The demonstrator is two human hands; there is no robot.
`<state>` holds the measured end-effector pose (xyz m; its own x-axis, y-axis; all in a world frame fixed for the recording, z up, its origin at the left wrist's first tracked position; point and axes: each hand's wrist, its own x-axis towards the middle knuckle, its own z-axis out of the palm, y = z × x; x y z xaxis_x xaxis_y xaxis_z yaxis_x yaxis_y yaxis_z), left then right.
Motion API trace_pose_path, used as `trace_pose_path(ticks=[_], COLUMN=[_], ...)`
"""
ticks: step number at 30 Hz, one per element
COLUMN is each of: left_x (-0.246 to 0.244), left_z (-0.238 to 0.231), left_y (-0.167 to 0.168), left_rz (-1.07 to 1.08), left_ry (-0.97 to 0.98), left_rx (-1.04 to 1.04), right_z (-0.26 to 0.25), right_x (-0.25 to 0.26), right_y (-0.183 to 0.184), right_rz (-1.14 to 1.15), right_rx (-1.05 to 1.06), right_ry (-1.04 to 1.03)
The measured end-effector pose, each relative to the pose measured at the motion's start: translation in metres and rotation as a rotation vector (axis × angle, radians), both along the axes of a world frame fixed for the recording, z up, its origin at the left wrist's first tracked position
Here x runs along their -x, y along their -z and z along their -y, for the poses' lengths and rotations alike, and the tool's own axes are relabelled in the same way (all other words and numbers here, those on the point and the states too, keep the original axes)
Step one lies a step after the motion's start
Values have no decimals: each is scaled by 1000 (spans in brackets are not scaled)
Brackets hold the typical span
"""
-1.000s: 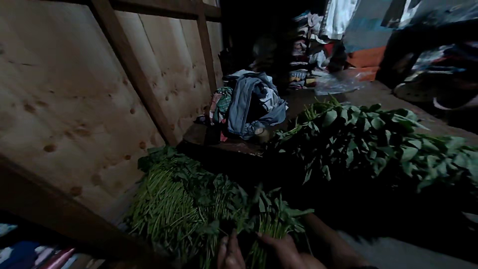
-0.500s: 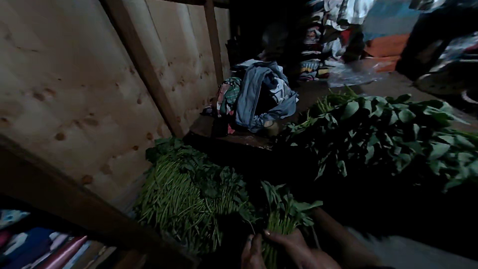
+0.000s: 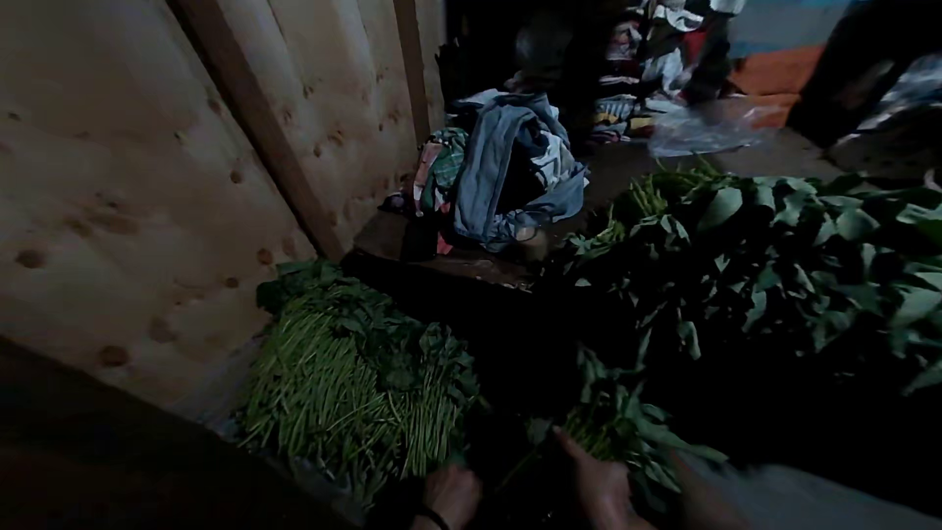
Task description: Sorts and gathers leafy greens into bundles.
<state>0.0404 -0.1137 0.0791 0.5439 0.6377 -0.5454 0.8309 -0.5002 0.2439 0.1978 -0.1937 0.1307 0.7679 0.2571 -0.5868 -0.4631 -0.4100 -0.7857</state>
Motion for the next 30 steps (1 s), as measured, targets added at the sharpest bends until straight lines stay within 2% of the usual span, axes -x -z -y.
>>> trace_pose_path(ticks=[1, 2, 3, 7, 9, 12, 16, 19, 22, 25, 30], left_x=[6, 14, 22, 19, 7, -6, -10, 5, 24, 33, 36], left_z=[-23, -43, -61, -118, -134, -145, -145, -135, -114, -79, -37], left_y=[8, 21, 33, 52, 61, 73, 67, 59, 53, 33, 2], left_rz=[-232, -351, -376, -152, -100, -136, -157, 37, 453, 759, 1034], left_ry=[-7, -18, -62, -456, -592, -642, -687, -700, -787, -839, -937], left_rx=[191, 292, 322, 99, -43, -116, -160, -215, -180, -168, -129], right_z=[-3, -4, -5, -4, -4, -2, -3, -1, 3, 9, 18], right_x=[-5, -7, -8, 4, 11, 16, 22, 24, 26, 24, 19], right_y=[1, 2, 2, 0, -1, -5, -3, -6, -5, -10, -18], right_rz=[6, 14, 17, 36, 34, -29, -53, -61, -57, -70, -47], right_rx=[22, 39, 43, -27, -106, -152, -233, -234, -265, -190, -101], right_ry=[-2, -16, -41, -135, -139, -135, -71, -72, -84, -137, -205])
